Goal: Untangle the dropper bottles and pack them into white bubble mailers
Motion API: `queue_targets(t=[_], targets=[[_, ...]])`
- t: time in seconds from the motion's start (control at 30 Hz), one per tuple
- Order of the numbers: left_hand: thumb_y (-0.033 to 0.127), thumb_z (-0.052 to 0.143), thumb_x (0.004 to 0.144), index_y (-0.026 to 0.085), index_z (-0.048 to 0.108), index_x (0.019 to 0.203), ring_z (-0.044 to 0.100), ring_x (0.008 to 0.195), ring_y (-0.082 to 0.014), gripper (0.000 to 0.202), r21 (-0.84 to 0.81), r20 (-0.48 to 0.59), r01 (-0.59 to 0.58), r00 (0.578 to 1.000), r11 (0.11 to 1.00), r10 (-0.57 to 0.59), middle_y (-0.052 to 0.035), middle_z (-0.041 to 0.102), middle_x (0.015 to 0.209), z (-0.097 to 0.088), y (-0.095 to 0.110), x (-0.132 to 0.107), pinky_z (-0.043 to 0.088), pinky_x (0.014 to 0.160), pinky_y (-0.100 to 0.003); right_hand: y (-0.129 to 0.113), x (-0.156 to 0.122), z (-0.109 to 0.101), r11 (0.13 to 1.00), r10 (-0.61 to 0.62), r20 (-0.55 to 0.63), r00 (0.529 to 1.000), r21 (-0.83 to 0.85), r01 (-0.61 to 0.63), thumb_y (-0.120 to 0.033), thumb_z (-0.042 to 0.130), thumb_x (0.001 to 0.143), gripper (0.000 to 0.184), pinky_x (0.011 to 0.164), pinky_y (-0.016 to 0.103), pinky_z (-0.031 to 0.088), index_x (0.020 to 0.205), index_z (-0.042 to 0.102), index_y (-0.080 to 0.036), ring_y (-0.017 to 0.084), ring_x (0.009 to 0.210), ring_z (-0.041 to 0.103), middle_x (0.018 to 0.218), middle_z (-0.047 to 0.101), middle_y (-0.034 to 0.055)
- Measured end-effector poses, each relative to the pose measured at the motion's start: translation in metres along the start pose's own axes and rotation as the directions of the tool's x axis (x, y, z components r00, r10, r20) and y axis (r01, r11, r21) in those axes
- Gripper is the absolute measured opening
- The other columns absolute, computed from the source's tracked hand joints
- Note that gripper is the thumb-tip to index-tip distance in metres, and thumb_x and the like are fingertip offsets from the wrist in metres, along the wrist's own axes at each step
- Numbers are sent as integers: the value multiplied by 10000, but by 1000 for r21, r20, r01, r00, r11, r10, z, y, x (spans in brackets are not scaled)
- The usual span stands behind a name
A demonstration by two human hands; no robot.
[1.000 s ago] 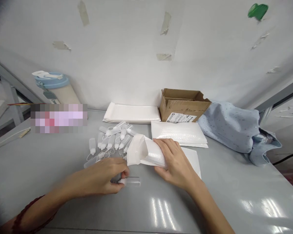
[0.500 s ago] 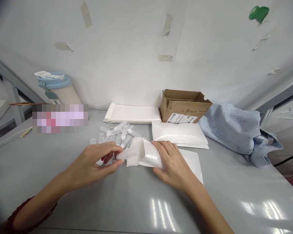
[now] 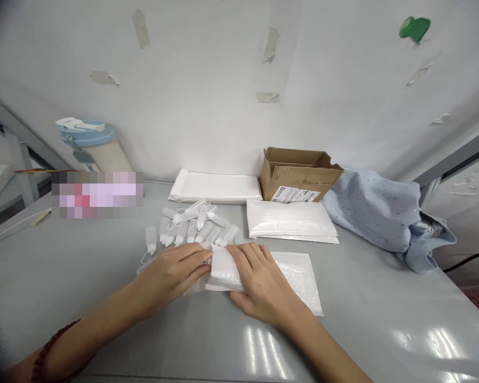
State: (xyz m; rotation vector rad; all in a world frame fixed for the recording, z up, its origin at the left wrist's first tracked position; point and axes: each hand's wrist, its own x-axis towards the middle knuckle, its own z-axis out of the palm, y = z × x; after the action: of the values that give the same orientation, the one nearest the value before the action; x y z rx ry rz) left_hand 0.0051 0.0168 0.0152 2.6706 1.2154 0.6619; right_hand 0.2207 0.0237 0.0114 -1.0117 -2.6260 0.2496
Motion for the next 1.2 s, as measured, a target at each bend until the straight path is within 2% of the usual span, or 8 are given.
queue_targets(t=[0.27,0.5,0.67,0.77,0.9,0.97,1.07,1.2], targets=[[111,376,916,137,573,778,524,638,-118,241,-222,-146,53,985,973,-87,-32,587,763,6,12,-2,423,581,-229,-7,-4,3,999,2,-57,998,47,1,-107,508,681,635,810,433,436,1300,369,-70,281,975,463,1120,520,155],[-39,377,753,147,453,607,441,569,-87,249,-491,38,57,998,869,-43,18,525,637,6,18,3,352,537,-201,-11,-2,6,997,-35,-59,998,69,39,-112,520,679,622,789,427,432,1285,385,-66,278,953,460,1118,521,154],[-24,403,769,149,472,615,441,566,-83,241,-495,178,130,983,859,-46,36,537,616,-5,19,4,350,551,-205,-10,-2,5,997,-34,-58,998,74,38,-117,528,680,626,797,426,431,1288,382,-72,276,954,463,1116,522,149],[93,457,855,172,585,740,507,609,-87,190,-486,6,160,984,859,-180,33,599,693,-14,16,4,394,589,-197,-5,-3,-2,998,-19,-105,994,63,26,-122,521,699,621,813,417,432,1299,363,-91,276,987,461,1140,511,145],[319,594,823,230,585,1057,562,738,-123,250,-490,-240,351,826,798,-511,-21,615,1039,-25,7,5,460,681,-242,2,-7,-13,999,-6,-205,979,35,14,-144,497,724,612,834,418,427,1312,327,-108,281,1029,460,1157,490,149],[408,611,796,241,570,1092,567,745,-134,342,-531,-59,477,804,701,-592,-26,609,1048,-30,3,6,462,649,-244,4,-7,-16,999,-8,-234,972,32,16,-151,489,723,623,837,419,425,1319,313,-113,285,1047,458,1167,479,151],[462,543,825,189,623,840,555,627,-121,285,-567,387,601,798,563,-462,-2,642,775,-33,1,7,414,541,-209,5,-8,-17,999,-21,-232,973,42,32,-151,494,702,655,843,421,419,1330,307,-119,286,1064,450,1179,461,144],[411,488,860,149,502,564,455,494,-79,395,-602,468,594,804,534,-367,29,527,533,-35,8,7,328,470,-186,4,-8,-17,993,-63,-231,971,84,85,-159,502,664,710,872,443,408,1341,295,-111,296,1096,426,1197,433,147]])
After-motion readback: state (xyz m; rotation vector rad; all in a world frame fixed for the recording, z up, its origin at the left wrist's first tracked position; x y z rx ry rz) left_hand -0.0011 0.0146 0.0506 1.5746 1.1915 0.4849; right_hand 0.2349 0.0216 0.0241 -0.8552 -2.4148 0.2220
